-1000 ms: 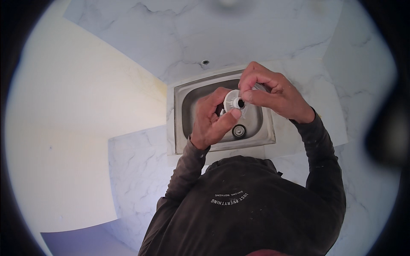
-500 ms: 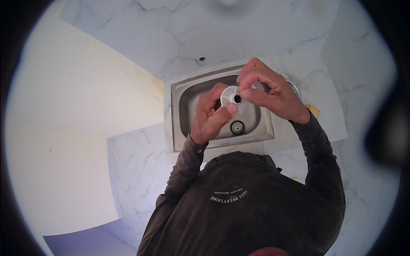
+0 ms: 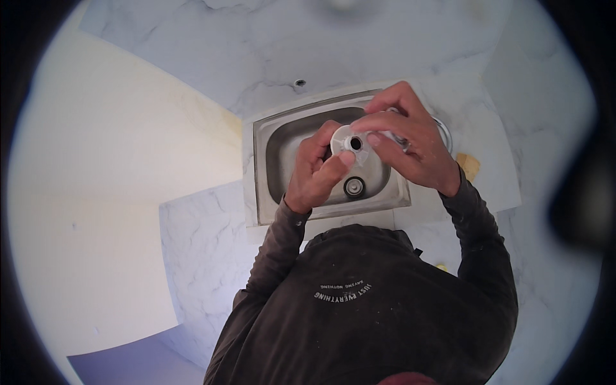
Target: The person installs a sink faucet by hand. They place the faucet into the sink hole, wrap the threads with white tape, and tighten the mounting nut underneath. Finally, they attach the flexible water supply hose to the faucet.
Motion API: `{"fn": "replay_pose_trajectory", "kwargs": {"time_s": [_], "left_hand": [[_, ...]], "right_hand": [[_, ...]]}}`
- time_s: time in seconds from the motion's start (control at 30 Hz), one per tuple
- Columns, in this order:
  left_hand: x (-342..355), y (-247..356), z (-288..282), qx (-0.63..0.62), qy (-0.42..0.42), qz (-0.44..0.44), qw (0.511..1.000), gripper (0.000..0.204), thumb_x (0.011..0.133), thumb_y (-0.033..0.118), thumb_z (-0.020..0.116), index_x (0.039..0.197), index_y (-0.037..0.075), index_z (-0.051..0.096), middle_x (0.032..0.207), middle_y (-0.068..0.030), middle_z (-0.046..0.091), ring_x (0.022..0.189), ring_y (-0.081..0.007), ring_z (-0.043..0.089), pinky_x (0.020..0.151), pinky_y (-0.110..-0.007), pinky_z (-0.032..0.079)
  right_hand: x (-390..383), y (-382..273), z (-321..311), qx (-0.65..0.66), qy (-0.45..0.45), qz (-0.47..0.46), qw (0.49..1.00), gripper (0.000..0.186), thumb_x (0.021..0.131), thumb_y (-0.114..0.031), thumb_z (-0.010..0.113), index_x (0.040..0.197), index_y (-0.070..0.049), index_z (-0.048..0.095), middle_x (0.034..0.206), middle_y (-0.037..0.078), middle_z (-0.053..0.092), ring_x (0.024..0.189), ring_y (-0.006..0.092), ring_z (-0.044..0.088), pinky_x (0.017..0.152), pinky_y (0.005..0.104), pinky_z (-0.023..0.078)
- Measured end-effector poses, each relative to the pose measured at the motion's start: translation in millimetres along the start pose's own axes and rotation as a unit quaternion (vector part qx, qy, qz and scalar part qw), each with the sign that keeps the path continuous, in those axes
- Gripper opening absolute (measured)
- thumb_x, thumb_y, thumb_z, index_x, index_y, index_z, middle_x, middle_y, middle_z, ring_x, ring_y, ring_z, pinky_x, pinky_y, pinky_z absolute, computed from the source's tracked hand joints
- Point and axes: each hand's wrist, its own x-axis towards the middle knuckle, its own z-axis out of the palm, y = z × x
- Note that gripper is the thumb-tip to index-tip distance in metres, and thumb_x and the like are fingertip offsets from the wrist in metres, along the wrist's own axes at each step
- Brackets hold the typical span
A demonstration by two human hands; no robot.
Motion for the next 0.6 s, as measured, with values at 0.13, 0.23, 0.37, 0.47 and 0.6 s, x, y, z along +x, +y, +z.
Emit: {"fn": "replay_pose_trajectory", "kwargs": {"time_s": [0.13,0.23,0.37,0.47,0.6], "left_hand": [[-0.2,-3.4,-7.7,0.000,0.001,0.000,1.000,0.034,0.093,0.033,0.064,0.108,0.001,0.061,0.086,0.0019,0.056,0.076,-0.0056,0.045,0.066,-0.024,0.037],[-1.8,-7.1,-6.9,-0.017,0.020,-0.004,1.000,0.035,0.094,0.034,0.064,0.108,0.002,0.061,0.087,0.0019,0.056,0.075,-0.0053,0.045,0.066,-0.024,0.037],[4.9,-2.4,-5.5,0.006,0.063,-0.062,0.996,0.052,0.093,0.051,0.059,0.111,0.002,0.057,0.084,0.0020,0.054,0.069,-0.0053,0.044,0.060,-0.023,0.035],[7.2,-7.1,-4.8,-0.005,0.077,-0.066,0.995,0.064,0.092,0.057,0.061,0.123,0.003,0.050,0.088,0.0000,0.056,0.067,-0.0058,0.045,0.058,-0.023,0.036],[6.0,-20.1,-1.0,-0.027,0.053,-0.033,0.998,0.069,0.093,0.039,0.074,0.137,0.006,0.032,0.104,-0.0043,0.062,0.084,-0.0073,0.050,0.074,-0.024,0.044]], "right_hand": [[0.5,-0.4,0.5,0.016,0.009,0.020,1.000,0.030,0.089,-0.007,0.066,0.118,-0.012,0.072,0.111,0.008,0.052,0.096,0.0206,0.055,0.080,0.0323,0.047],[-6.9,0.3,11.2,0.025,-0.010,0.036,0.999,0.029,0.089,-0.006,0.066,0.117,-0.010,0.073,0.112,0.008,0.052,0.100,0.0206,0.054,0.082,0.0330,0.047],[-14.1,9.2,5.7,0.037,-0.019,0.054,0.998,0.036,0.086,-0.007,0.073,0.121,-0.008,0.066,0.113,0.007,0.052,0.103,0.0200,0.054,0.086,0.0335,0.047],[-18.8,16.5,1.4,0.191,0.019,0.153,0.969,0.052,0.080,-0.004,0.081,0.126,-0.007,0.055,0.116,0.007,0.051,0.107,0.0193,0.055,0.090,0.0330,0.049],[-30.9,25.1,2.5,0.370,0.038,0.200,0.906,0.068,0.074,-0.001,0.089,0.123,-0.009,0.043,0.123,0.008,0.048,0.112,0.0201,0.058,0.092,0.0320,0.053]]}}
